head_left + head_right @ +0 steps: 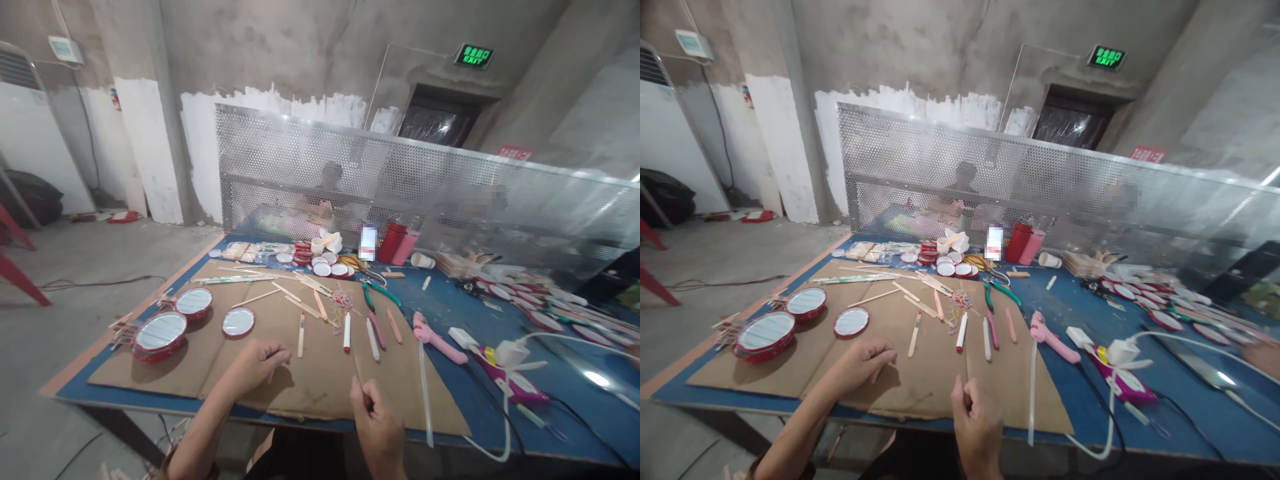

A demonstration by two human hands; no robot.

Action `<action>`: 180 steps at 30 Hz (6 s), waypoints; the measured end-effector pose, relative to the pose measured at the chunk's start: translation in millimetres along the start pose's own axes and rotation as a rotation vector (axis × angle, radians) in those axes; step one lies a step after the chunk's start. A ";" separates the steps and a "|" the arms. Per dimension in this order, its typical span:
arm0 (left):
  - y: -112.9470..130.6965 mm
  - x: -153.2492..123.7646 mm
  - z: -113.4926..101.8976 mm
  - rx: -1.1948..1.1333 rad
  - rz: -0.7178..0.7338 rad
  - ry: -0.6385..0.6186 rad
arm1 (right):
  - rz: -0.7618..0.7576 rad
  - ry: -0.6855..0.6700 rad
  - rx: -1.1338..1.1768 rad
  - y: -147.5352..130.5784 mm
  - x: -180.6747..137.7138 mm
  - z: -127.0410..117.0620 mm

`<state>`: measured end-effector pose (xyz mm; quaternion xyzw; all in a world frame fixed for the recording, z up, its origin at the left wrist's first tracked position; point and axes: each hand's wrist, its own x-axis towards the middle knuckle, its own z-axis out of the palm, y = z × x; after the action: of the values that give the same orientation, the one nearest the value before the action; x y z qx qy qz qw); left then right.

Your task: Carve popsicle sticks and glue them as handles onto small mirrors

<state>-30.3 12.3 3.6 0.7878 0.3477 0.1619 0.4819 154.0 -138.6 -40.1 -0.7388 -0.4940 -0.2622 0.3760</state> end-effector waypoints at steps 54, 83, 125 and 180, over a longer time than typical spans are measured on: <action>3.8 -0.2 -3.1 -0.022 -0.003 0.011 | -0.024 -0.017 0.026 -0.2 0.4 -1.6; -7.6 6.2 10.1 0.274 0.245 0.225 | -0.290 -0.447 0.113 -30.8 46.6 25.3; -2.6 1.2 6.5 0.270 0.239 0.121 | -0.295 -0.680 -0.140 -34.8 76.3 8.9; -5.7 1.6 1.9 0.270 0.269 0.098 | 0.066 -0.870 0.066 73.7 130.7 -33.9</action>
<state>-30.3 13.9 -2.3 0.8758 0.2810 0.2149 0.3283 270.7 -113.4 56.9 -0.7834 -0.5907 0.1014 0.1645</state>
